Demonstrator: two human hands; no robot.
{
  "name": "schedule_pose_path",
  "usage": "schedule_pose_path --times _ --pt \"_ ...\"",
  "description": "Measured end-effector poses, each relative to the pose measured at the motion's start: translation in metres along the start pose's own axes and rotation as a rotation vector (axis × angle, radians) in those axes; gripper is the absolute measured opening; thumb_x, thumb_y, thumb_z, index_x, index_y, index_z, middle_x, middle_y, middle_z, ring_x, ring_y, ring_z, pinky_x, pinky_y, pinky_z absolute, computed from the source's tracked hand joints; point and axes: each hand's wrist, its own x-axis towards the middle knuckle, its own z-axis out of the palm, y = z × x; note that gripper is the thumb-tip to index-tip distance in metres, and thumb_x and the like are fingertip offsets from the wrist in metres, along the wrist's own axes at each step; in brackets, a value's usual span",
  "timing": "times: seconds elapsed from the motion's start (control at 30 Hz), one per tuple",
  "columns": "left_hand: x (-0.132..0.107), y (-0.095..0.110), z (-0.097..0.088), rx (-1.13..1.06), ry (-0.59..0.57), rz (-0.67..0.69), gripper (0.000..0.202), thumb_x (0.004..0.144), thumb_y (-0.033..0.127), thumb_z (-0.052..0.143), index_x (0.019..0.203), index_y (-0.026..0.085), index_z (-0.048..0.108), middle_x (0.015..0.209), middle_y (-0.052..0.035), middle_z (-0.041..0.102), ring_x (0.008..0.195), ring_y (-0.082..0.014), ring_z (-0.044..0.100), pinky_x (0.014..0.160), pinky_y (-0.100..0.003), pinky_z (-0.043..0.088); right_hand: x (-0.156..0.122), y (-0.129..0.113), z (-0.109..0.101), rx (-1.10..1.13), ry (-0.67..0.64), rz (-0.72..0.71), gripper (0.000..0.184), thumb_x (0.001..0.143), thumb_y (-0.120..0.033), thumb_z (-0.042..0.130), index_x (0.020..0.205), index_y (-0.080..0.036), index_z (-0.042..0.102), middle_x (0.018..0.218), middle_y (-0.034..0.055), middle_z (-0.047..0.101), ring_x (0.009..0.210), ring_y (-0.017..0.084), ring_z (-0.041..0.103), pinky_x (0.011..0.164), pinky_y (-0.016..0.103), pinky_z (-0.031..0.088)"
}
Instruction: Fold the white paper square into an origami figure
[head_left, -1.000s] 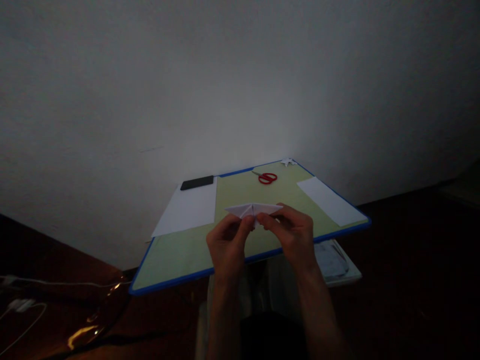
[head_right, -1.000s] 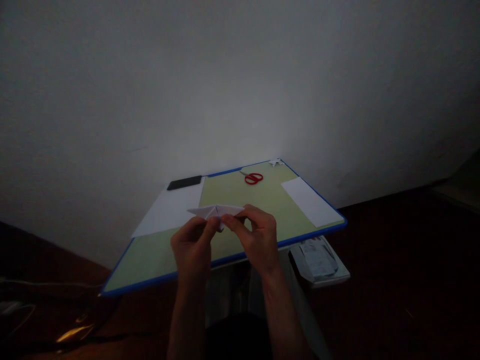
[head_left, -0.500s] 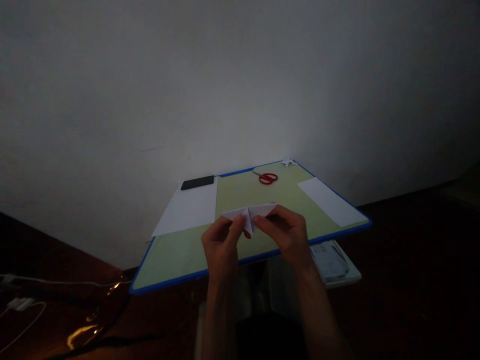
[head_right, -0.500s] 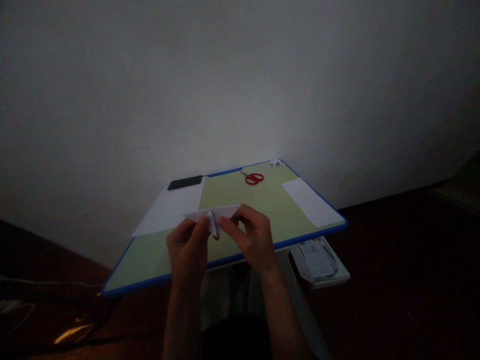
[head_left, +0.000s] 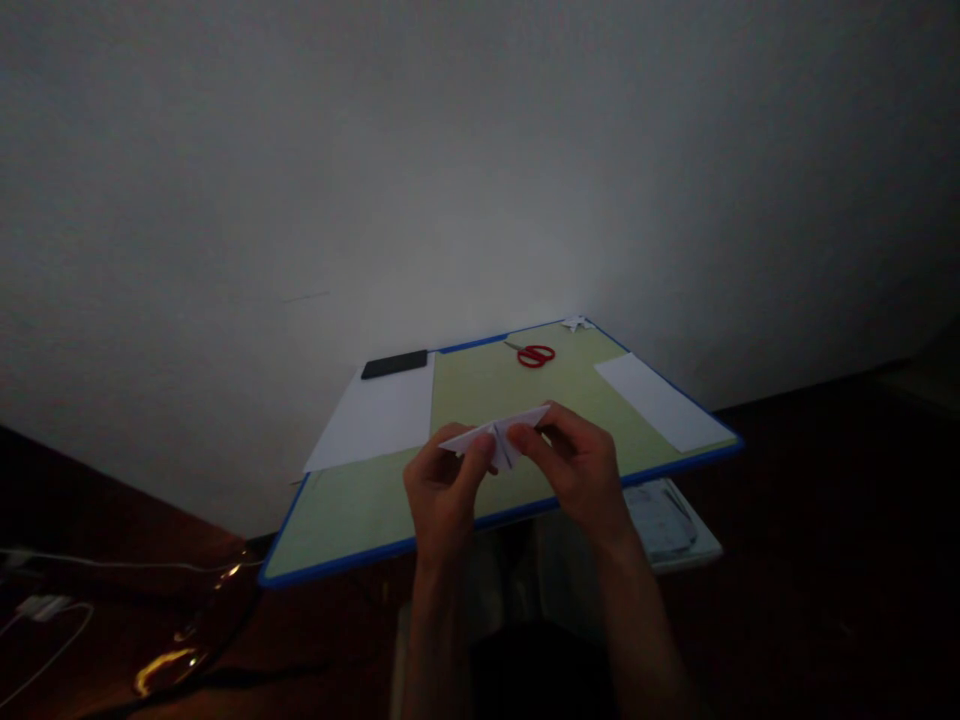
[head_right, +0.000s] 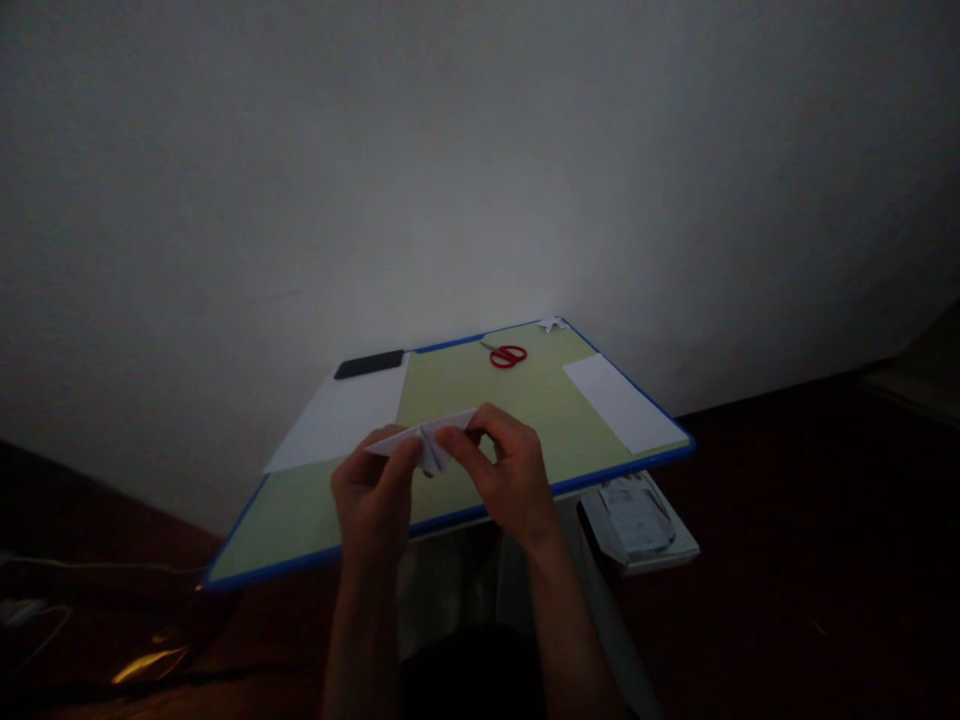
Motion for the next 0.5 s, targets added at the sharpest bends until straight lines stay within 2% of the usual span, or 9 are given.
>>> schedule_pose_path --times 0.13,0.3,0.5 --pt "0.0 0.003 0.0 0.02 -0.056 -0.017 0.014 0.091 0.031 0.079 0.085 0.019 0.079 0.071 0.0003 0.067 0.064 -0.0109 0.06 0.06 -0.021 0.047 -0.001 0.002 -0.004 -0.02 -0.032 -0.017 0.023 0.094 -0.036 0.074 0.079 -0.021 0.067 0.075 -0.0019 0.059 0.071 0.015 0.053 0.067 0.029 0.044" --pt "0.001 0.001 0.007 0.019 0.025 0.001 0.02 0.088 0.033 0.082 0.077 0.018 0.076 0.066 0.0018 0.061 0.061 -0.0108 0.056 0.057 -0.021 0.044 -0.001 0.002 -0.001 0.054 -0.071 0.053 0.021 0.092 -0.039 0.074 0.082 -0.021 0.068 0.079 0.0005 0.064 0.076 0.017 0.059 0.071 0.031 0.051" --pt "0.001 -0.003 0.009 -0.015 0.058 0.069 0.015 0.087 0.027 0.082 0.078 0.018 0.075 0.069 0.0022 0.059 0.063 -0.0103 0.053 0.058 -0.021 0.043 -0.001 -0.002 0.006 0.134 -0.051 0.069 0.021 0.091 -0.04 0.075 0.083 -0.021 0.069 0.08 0.001 0.066 0.074 0.017 0.062 0.07 0.029 0.053"
